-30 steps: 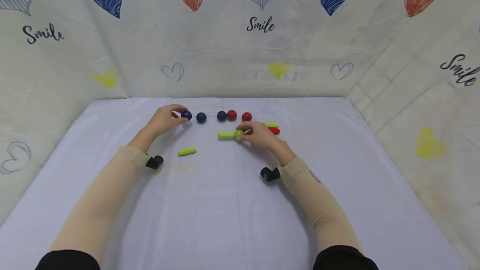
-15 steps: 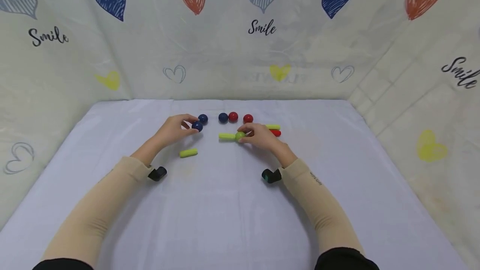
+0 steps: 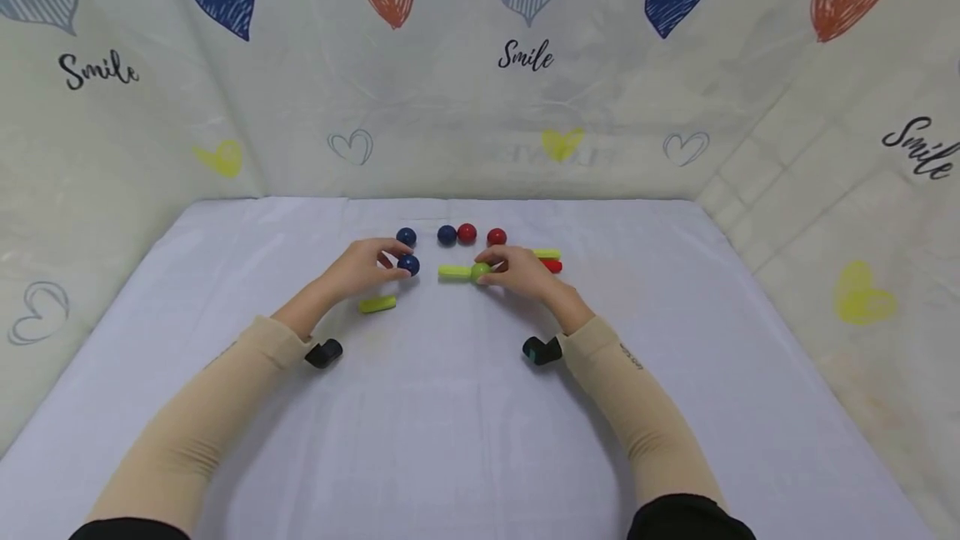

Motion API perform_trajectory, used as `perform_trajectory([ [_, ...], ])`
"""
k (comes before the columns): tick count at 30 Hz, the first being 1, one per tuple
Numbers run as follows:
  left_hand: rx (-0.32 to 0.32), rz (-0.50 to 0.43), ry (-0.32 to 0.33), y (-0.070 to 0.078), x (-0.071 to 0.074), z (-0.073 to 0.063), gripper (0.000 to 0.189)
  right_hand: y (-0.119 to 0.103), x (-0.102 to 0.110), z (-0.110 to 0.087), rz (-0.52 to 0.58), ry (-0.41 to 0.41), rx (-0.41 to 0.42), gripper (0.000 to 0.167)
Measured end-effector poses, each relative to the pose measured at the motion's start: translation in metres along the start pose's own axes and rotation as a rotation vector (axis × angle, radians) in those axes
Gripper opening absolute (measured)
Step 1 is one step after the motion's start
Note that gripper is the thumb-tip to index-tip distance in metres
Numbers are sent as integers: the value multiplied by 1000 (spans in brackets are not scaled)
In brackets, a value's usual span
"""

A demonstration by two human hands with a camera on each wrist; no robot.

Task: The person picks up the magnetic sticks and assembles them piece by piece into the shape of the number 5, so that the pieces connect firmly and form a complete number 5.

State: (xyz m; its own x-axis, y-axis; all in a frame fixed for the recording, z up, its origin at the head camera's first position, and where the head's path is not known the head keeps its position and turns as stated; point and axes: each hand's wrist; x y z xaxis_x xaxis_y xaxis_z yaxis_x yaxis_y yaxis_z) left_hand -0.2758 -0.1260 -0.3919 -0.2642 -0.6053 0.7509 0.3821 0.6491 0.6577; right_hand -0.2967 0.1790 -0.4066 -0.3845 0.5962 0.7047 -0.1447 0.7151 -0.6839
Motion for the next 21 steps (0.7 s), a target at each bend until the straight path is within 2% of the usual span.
perform_trajectory([
  [14,13,19,-46,12,-6,4,42,3,0,2,-5,-6,0,39],
  [21,-7,31,-51,8,-10,9,41,2,1,3,5,-17,-16,39],
])
Point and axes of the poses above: each hand's wrist, its own z-axis towards the middle knuckle, its own x-axis out of the back of the hand, y = z × x, and after that the axes turned 9 degrees about -x, right-handed
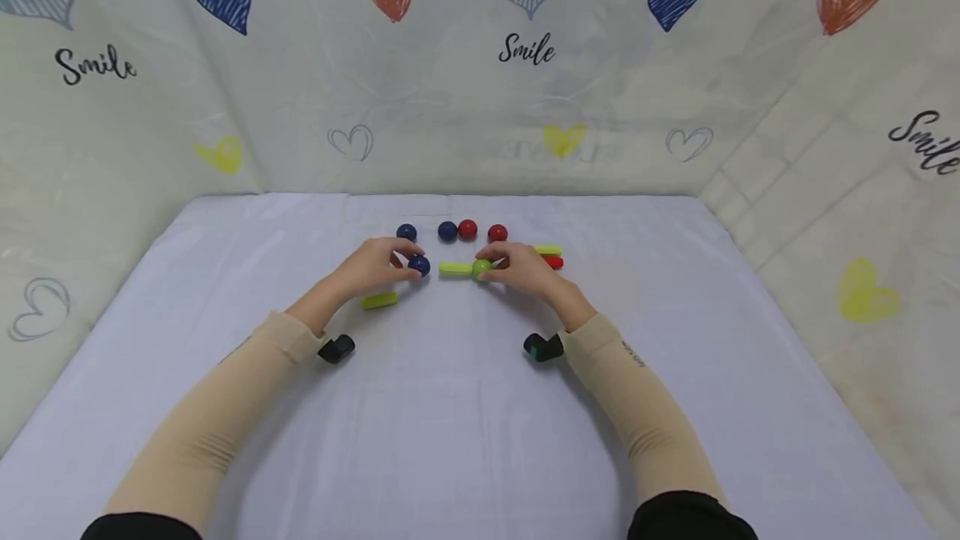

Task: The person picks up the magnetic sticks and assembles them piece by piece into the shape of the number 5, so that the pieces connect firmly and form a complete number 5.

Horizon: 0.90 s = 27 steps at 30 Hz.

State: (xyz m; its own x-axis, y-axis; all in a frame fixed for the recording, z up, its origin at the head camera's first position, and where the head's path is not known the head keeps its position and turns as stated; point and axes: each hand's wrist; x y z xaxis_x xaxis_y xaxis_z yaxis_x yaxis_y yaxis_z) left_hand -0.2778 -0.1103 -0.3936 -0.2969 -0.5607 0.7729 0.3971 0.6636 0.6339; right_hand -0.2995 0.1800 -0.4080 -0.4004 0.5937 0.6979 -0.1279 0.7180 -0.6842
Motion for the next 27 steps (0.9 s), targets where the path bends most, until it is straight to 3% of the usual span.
perform_trajectory([
  [27,-21,45,-29,5,-9,8,40,-2,-1,0,-14,9,16,40],
])
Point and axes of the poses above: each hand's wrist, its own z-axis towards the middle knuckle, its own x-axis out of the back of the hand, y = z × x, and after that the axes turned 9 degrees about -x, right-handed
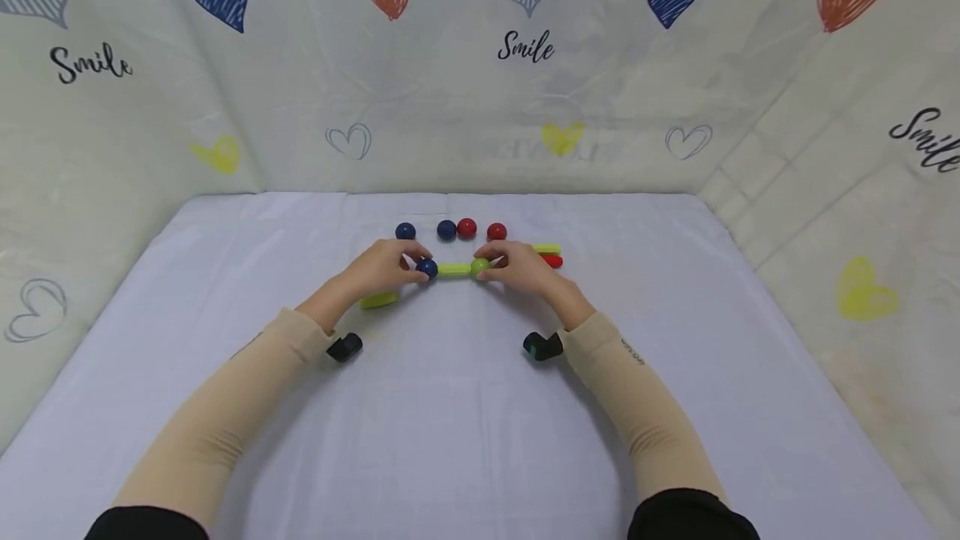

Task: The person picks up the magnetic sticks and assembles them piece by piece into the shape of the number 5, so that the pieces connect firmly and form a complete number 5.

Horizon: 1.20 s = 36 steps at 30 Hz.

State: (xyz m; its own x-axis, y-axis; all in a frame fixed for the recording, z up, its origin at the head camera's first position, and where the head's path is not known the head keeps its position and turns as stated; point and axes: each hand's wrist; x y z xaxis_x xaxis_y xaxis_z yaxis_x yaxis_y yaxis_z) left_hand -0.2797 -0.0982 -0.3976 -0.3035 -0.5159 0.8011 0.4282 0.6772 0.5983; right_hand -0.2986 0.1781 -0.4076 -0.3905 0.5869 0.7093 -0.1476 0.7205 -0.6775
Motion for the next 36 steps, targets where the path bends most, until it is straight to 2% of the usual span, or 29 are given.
perform_trajectory([
  [6,16,-3,3,-4,3,-3,37,1,0,0,3,11,-2,40],
  [18,40,-48,2,-15,16,-17,37,3,0,2,8,20,2,40],
  [26,133,-41,-90,-16,26,-38,41,5,-3,2,33,14,9,41],
  [32,148,-74,-109,-14,31,-52,42,5,-3,2,38,20,9,41],
  [36,158,-79,-123,-15,31,-57,41,6,-3,1,48,20,4,41],
])
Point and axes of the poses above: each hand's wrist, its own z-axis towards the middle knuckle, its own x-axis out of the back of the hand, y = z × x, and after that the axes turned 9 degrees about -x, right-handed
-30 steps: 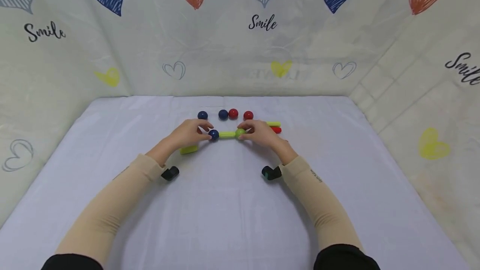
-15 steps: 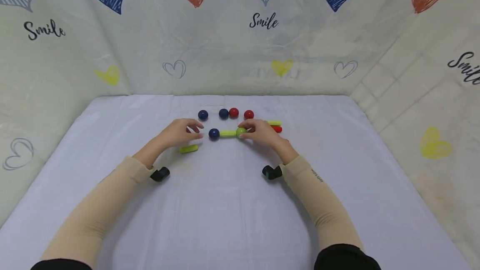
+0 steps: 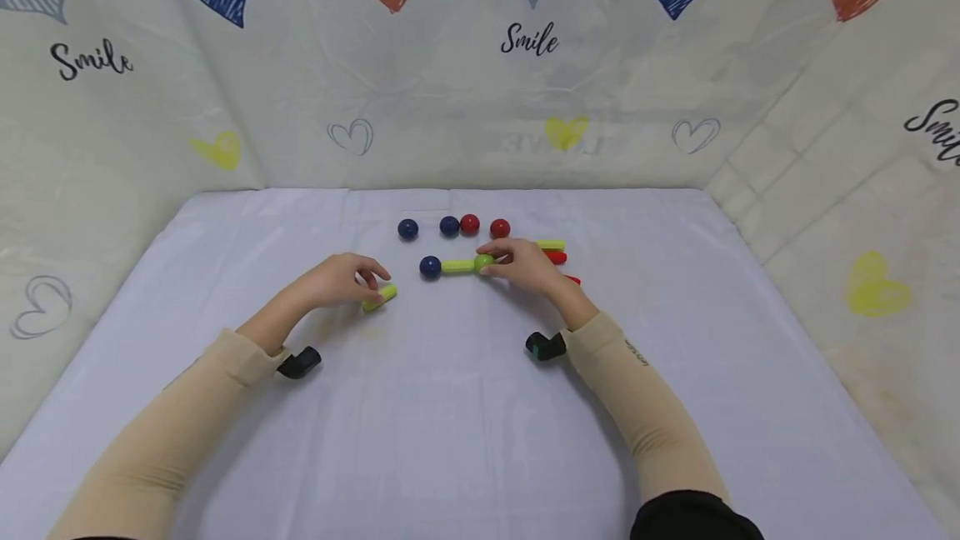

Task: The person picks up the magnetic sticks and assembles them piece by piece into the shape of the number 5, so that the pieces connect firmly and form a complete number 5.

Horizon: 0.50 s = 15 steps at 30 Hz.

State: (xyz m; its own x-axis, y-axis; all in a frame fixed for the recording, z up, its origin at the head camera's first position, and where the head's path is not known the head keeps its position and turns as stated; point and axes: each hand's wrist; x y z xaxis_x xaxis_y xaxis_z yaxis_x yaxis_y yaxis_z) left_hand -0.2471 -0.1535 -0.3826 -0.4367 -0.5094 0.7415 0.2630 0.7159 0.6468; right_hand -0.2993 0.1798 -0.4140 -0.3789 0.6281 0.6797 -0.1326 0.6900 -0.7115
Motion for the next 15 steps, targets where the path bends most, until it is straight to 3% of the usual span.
perform_trajectory([
  [8,-8,-12,-2,-1,-5,2,42,-2,2,0,-10,13,-9,41],
  [15,45,-35,20,-1,-12,4,39,-2,0,0,3,0,-24,42],
])
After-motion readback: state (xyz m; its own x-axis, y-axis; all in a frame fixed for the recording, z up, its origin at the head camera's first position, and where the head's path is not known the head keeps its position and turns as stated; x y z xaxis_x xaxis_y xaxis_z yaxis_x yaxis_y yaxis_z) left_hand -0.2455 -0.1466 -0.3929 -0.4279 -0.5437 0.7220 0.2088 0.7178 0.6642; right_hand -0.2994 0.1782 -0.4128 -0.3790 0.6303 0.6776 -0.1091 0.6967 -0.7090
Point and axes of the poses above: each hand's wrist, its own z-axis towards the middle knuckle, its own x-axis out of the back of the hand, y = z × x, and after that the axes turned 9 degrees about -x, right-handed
